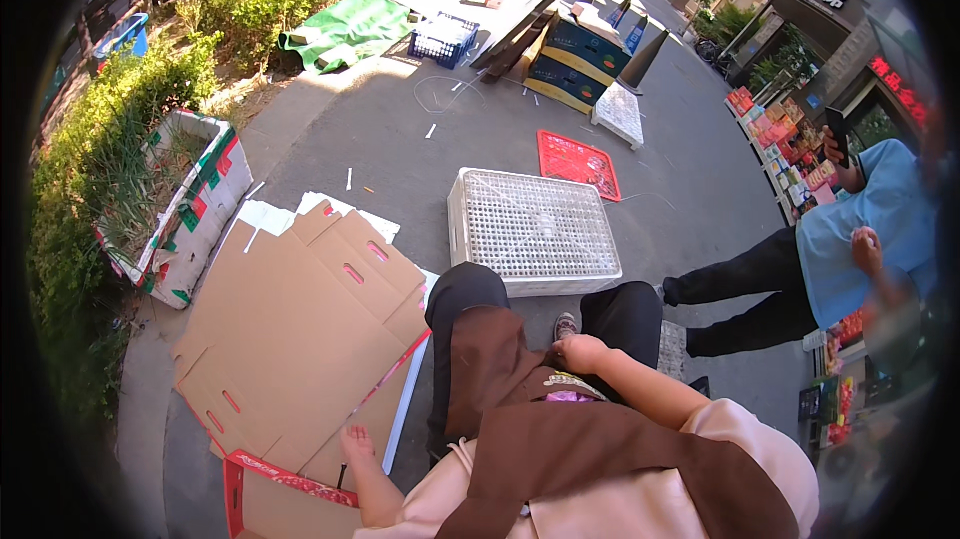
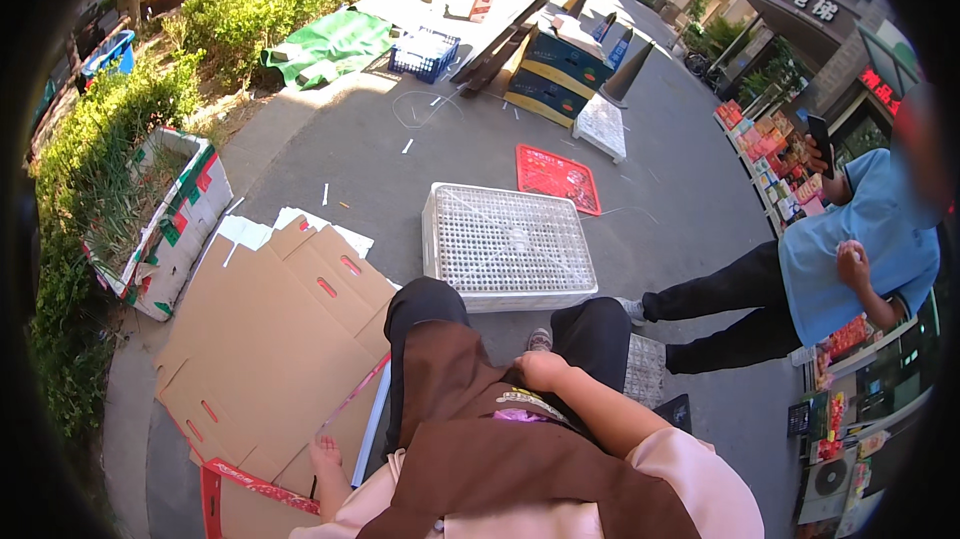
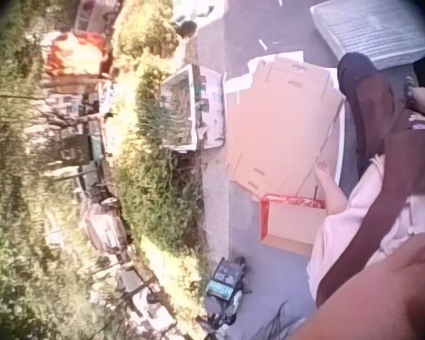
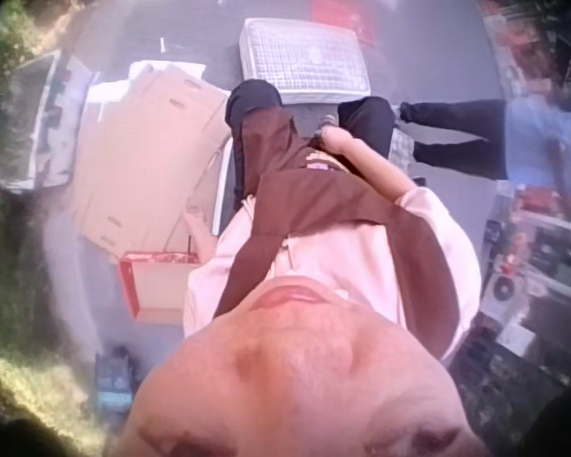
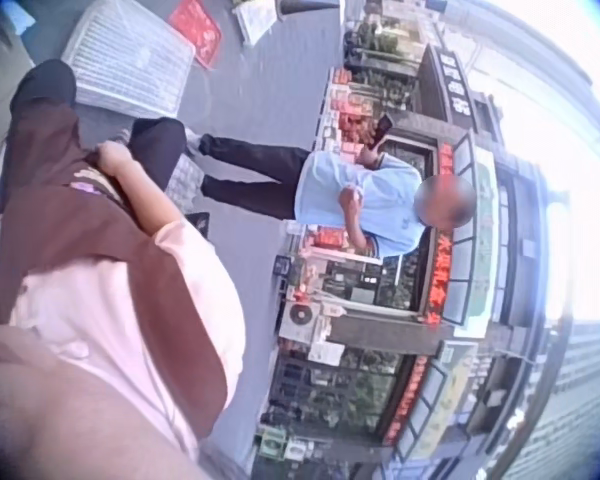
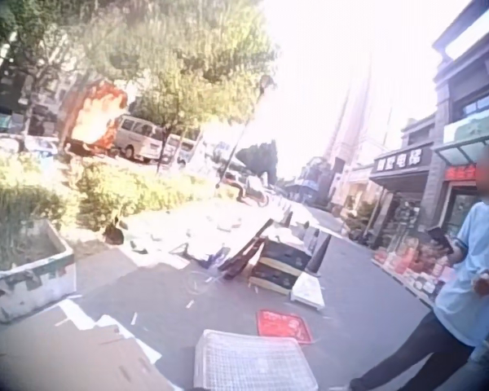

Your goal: The person assembles flat cardboard boxes by folding the sides and tucking in the tabs. They handle multiple boxes one at a time, stacking the finished boxes on the ground.

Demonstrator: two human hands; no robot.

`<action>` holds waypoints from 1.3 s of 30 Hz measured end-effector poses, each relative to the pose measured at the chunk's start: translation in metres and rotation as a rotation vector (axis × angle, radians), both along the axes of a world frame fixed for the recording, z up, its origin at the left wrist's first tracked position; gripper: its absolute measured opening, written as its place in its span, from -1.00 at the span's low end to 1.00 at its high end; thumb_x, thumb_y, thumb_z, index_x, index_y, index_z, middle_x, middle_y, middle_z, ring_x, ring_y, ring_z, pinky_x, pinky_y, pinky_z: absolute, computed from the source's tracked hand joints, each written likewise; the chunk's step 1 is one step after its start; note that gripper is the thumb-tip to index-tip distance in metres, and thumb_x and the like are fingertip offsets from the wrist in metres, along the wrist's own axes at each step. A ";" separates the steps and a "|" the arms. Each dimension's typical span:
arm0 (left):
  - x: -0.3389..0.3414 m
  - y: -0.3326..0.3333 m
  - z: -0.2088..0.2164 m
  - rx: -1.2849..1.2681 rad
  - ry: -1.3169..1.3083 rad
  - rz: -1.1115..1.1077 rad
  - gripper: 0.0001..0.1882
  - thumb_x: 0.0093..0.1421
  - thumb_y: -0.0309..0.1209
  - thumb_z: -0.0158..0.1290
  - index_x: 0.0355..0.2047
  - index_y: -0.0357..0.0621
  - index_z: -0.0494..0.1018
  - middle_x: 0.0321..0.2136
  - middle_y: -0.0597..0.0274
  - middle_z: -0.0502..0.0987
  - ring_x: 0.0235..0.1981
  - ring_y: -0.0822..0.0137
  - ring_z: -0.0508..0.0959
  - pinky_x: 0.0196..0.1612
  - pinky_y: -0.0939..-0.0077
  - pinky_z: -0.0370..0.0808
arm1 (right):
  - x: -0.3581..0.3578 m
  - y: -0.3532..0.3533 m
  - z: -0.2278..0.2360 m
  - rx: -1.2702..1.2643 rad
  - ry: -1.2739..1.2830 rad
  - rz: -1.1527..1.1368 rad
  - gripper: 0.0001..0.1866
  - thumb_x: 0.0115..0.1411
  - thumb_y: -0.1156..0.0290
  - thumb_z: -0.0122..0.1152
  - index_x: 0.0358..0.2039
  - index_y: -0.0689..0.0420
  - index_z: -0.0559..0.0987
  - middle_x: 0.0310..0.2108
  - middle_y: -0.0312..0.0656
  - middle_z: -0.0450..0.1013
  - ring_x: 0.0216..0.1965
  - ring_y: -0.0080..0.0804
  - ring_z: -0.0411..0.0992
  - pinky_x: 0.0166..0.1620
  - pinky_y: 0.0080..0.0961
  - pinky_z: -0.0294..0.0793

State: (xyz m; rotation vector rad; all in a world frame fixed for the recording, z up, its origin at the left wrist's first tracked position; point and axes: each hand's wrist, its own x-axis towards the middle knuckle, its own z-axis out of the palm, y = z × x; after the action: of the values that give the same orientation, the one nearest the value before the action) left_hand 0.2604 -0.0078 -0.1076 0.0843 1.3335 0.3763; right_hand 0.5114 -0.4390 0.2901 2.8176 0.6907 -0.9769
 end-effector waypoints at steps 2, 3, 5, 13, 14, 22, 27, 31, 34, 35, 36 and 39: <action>0.073 0.004 0.000 -0.107 -0.107 0.039 -0.23 0.17 -0.09 0.09 0.25 -0.14 -0.01 0.08 0.04 0.22 0.10 0.15 0.30 0.18 0.18 0.31 | -0.004 -0.030 -0.022 0.057 -0.005 -0.019 -0.75 0.14 0.31 0.01 -0.23 0.07 0.58 -0.27 0.02 0.52 -0.22 0.01 0.50 -0.17 -0.14 0.50; 0.100 0.011 0.005 -0.129 -0.072 0.040 -0.13 0.15 -0.10 0.10 0.32 -0.09 -0.11 0.17 0.00 0.15 0.18 0.11 0.25 0.22 0.12 0.27 | -0.002 -0.021 -0.012 -0.003 0.025 -0.065 -0.76 0.14 0.29 0.03 -0.26 0.09 0.58 -0.31 0.01 0.52 -0.25 0.00 0.51 -0.20 -0.14 0.51; 0.141 0.014 -0.003 -0.217 -0.061 0.074 -0.02 0.12 -0.09 0.13 0.35 -0.07 -0.24 0.24 0.01 0.05 0.25 0.09 0.16 0.27 0.07 0.20 | -0.008 -0.044 -0.020 0.013 0.029 -0.115 -0.75 0.14 0.28 0.04 -0.24 0.07 0.59 -0.29 -0.02 0.53 -0.23 -0.04 0.51 -0.18 -0.16 0.51; 0.206 0.020 0.007 -0.314 0.063 0.146 -0.15 0.04 -0.01 0.14 0.26 -0.04 0.07 0.27 0.14 0.09 0.23 0.16 0.19 0.19 0.16 0.28 | 0.001 -0.077 -0.030 -0.039 0.107 -0.242 -0.72 0.13 0.32 0.02 -0.20 0.11 0.59 -0.21 0.00 0.53 -0.14 -0.04 0.49 -0.05 -0.19 0.47; 0.205 0.018 0.008 -0.271 0.074 0.058 -0.20 0.03 -0.01 0.15 0.22 -0.02 0.15 0.25 0.17 0.13 0.22 0.19 0.21 0.16 0.20 0.30 | 0.001 -0.078 -0.031 -0.043 0.111 -0.264 -0.72 0.13 0.33 0.02 -0.20 0.11 0.59 -0.21 0.00 0.53 -0.14 -0.04 0.49 -0.04 -0.19 0.47; 0.206 0.032 -0.061 -0.302 0.256 -0.067 -0.39 0.06 0.04 -0.01 0.11 0.12 0.33 0.15 0.36 0.35 0.18 0.31 0.26 0.10 0.27 0.27 | 0.023 -0.085 -0.060 0.031 0.131 -0.271 -0.68 0.10 0.34 0.04 -0.13 0.06 0.58 -0.18 -0.03 0.52 -0.12 -0.07 0.49 -0.01 -0.24 0.46; 0.217 0.028 -0.044 -0.312 0.401 -0.029 -0.40 0.11 0.10 -0.13 0.10 0.13 0.33 0.12 0.33 0.37 0.14 0.27 0.30 0.09 0.23 0.29 | 0.028 -0.087 -0.064 0.042 0.136 -0.291 -0.69 0.10 0.33 0.05 -0.14 0.03 0.59 -0.19 -0.04 0.53 -0.14 -0.07 0.50 -0.03 -0.24 0.47; 0.211 0.016 -0.032 -0.295 0.403 -0.130 -0.40 0.15 0.15 -0.20 0.10 0.14 0.32 0.06 0.25 0.40 0.07 0.23 0.34 0.05 0.21 0.36 | 0.037 -0.087 -0.057 0.049 0.129 -0.283 -0.70 0.10 0.32 0.06 -0.17 0.05 0.59 -0.24 -0.03 0.54 -0.17 -0.05 0.51 -0.07 -0.22 0.48; 0.193 0.014 -0.038 -0.426 0.458 -0.289 -0.32 0.14 0.15 -0.16 0.16 0.04 0.23 0.06 0.09 0.35 0.06 0.18 0.33 0.05 0.15 0.38 | 0.044 -0.090 -0.057 0.076 0.096 -0.261 -0.73 0.10 0.31 0.07 -0.21 0.09 0.59 -0.27 -0.02 0.54 -0.20 -0.04 0.51 -0.10 -0.20 0.49; 0.207 0.012 -0.028 -0.466 0.480 -0.150 -0.27 0.13 0.13 -0.13 0.21 -0.03 0.16 0.10 0.02 0.29 0.08 0.15 0.31 0.11 0.11 0.34 | 0.047 -0.092 -0.059 0.076 0.089 -0.260 -0.74 0.10 0.31 0.08 -0.23 0.11 0.59 -0.28 -0.02 0.54 -0.21 -0.03 0.51 -0.10 -0.20 0.49; 0.209 0.014 -0.012 -0.496 0.526 -0.005 -0.20 0.12 0.11 -0.10 0.26 -0.09 0.10 0.14 -0.05 0.23 0.10 0.13 0.29 0.17 0.08 0.30 | 0.043 -0.093 -0.061 0.077 0.107 -0.263 -0.75 0.10 0.30 0.10 -0.25 0.13 0.59 -0.28 -0.01 0.53 -0.21 -0.02 0.51 -0.10 -0.20 0.49; 0.185 0.016 -0.048 -0.313 0.495 0.156 -0.22 0.13 0.12 -0.01 0.15 -0.18 0.08 0.10 -0.26 0.04 0.08 -0.07 0.21 -0.03 -0.01 0.47 | 0.038 -0.082 -0.056 0.164 0.112 -0.314 -0.78 0.09 0.34 0.14 -0.27 0.16 0.57 -0.26 0.00 0.51 -0.17 -0.03 0.48 -0.09 -0.24 0.48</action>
State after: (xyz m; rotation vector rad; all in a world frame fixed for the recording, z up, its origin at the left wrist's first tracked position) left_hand 0.4451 0.0078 -0.1559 -0.2018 1.8813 0.2822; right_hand 0.5497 -0.5208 0.2343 3.1011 0.3562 -1.1822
